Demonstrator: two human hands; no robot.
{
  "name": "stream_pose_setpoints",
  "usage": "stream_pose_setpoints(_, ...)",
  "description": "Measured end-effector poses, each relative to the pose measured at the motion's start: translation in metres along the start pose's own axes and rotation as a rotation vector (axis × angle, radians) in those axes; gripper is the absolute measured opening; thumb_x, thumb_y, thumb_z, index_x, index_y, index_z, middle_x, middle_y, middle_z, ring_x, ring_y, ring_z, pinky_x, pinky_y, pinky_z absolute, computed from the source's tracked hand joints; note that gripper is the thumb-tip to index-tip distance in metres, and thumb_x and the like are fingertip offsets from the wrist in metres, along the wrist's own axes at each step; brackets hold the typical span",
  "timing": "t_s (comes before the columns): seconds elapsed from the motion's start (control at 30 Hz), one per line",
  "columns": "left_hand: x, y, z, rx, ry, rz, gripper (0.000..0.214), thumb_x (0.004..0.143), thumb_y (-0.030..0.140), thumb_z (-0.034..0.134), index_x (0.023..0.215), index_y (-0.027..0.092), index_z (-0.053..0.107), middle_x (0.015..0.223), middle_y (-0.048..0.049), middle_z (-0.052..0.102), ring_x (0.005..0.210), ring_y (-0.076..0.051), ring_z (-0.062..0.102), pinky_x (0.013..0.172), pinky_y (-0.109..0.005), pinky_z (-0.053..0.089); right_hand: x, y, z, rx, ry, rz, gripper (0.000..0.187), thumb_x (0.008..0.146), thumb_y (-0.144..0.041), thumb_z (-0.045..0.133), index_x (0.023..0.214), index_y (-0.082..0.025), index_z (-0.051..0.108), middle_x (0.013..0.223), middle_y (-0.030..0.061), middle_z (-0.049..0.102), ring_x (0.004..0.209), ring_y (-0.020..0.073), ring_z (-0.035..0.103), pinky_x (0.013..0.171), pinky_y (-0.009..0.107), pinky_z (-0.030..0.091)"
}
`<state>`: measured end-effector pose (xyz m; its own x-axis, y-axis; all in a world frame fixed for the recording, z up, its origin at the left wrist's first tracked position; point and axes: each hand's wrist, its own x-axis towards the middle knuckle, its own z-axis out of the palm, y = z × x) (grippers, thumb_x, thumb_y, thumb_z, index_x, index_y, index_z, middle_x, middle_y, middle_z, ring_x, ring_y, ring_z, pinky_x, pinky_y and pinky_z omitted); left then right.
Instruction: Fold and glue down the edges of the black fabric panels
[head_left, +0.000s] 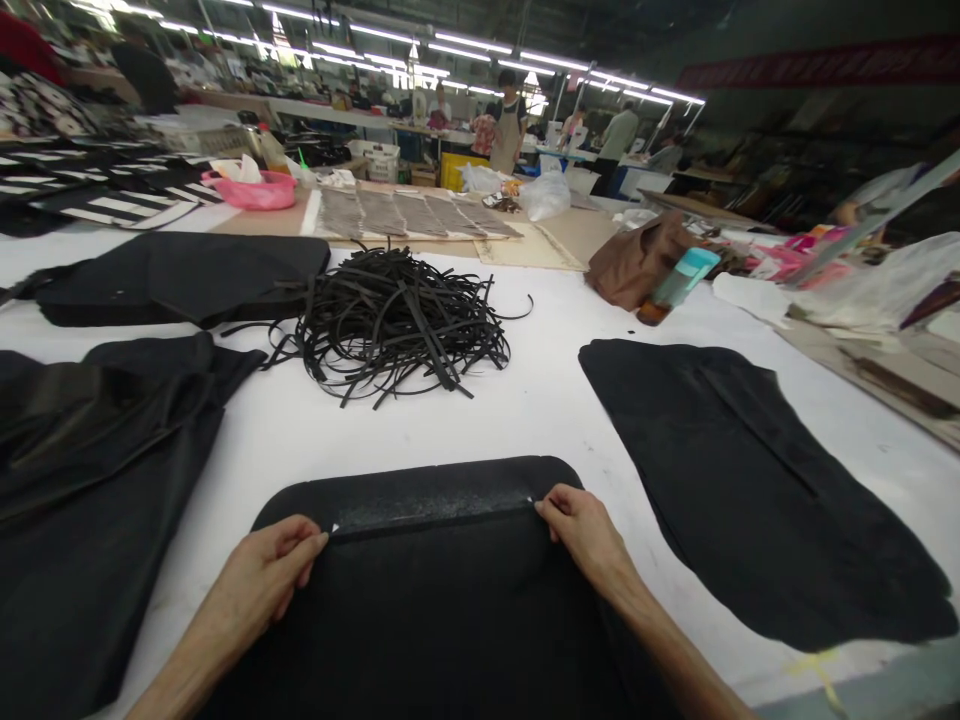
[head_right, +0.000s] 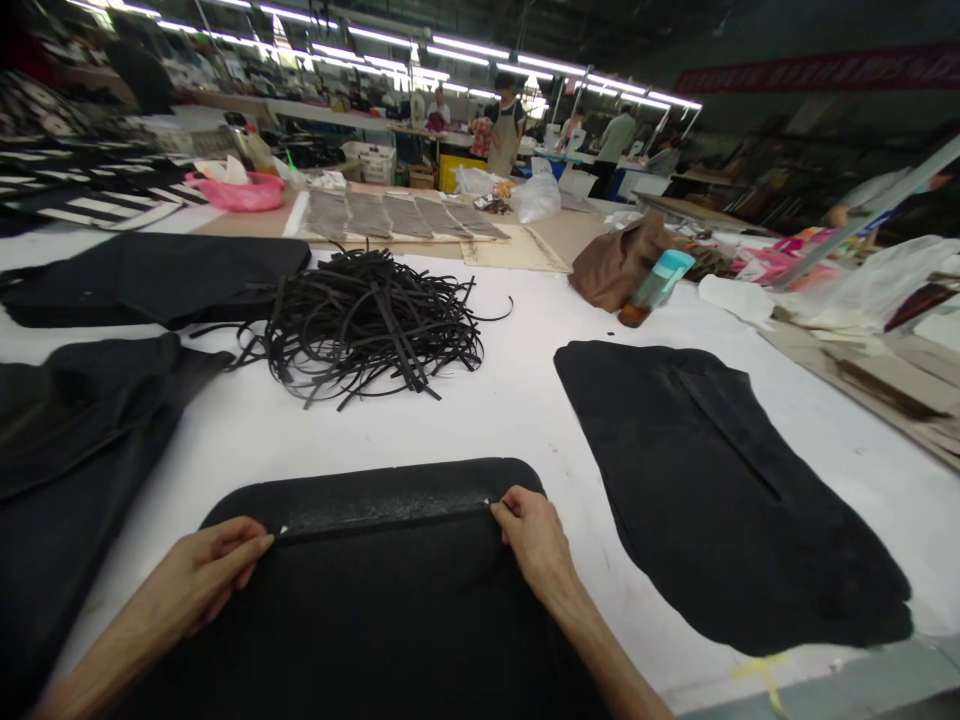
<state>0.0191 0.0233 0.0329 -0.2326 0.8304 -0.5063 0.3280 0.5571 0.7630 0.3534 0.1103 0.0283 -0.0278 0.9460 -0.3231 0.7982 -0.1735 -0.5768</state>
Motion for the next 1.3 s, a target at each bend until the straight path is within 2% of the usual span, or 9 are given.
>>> stream_pose_setpoints(0.27,-0.004,0.009,0.001,-0.048,0.033,-0.045,0.034,0.067,0.052,0.051,0.061,0.019,0.045,0.043,0.0073,0.043,0.028,-0.006,0.032,0.029,-0.016,0.018,0.006,0.007,0.002,-0.031,-0.035,-0.003,0.025,0.077,-0.037,0.046,0.059,-0.021,0.051,0.05,-0.0006,0.056,0.052,0.0151,0.05,0.051,0.026,0.031)
stream_pose_setpoints(0.43,0.001,0.002,0.001,-0.053,0.032,-0.049,0.033,0.066,0.052,0.051,0.061,0.02,0.045,0.042,0.008,0.043,0.027,-0.006,0.032,0.027,-0.017,0.018,0.01,0.011,0.002,-0.046,-0.077,-0.011,0.026,0.076,-0.04,0.043,0.06,-0.021,0.051,0.051,-0.0015,0.055,0.054,0.015,0.051,0.054,0.026,0.032)
stream_pose_setpoints(0.73,0.001,-0.005,0.0,-0.049,0.034,0.038,0.017,0.072,0.035,0.042,0.066,0.02,0.046,0.043,0.0085,0.045,0.026,-0.006,0.035,0.028,-0.016,0.02,0.015,0.023,0.003,-0.134,-0.141,-0.047,0.032,0.077,-0.047,0.039,0.061,-0.021,0.05,0.053,-0.0018,0.054,0.052,0.0144,0.048,0.052,0.026,0.031)
stream_pose_setpoints(1.07,0.005,-0.01,0.003,-0.03,0.075,0.041,0.015,0.073,0.03,0.043,0.062,0.02,0.044,0.04,0.0081,0.045,0.026,-0.007,0.036,0.027,-0.017,0.02,0.017,0.025,0.001,-0.187,-0.147,-0.029,0.036,0.077,-0.05,0.036,0.059,-0.022,0.05,0.055,-0.0004,0.056,0.053,0.015,0.049,0.053,0.027,0.033)
stream_pose_setpoints(1.3,0.005,-0.008,0.006,0.093,0.116,0.033,0.013,0.075,0.026,0.042,0.063,0.021,0.042,0.042,0.0085,0.043,0.028,-0.008,0.037,0.03,-0.018,0.022,0.019,0.027,0.003,-0.178,-0.143,-0.032,0.035,0.076,-0.049,0.037,0.061,-0.022,0.051,0.055,-0.0001,0.057,0.054,0.0155,0.05,0.053,0.027,0.033)
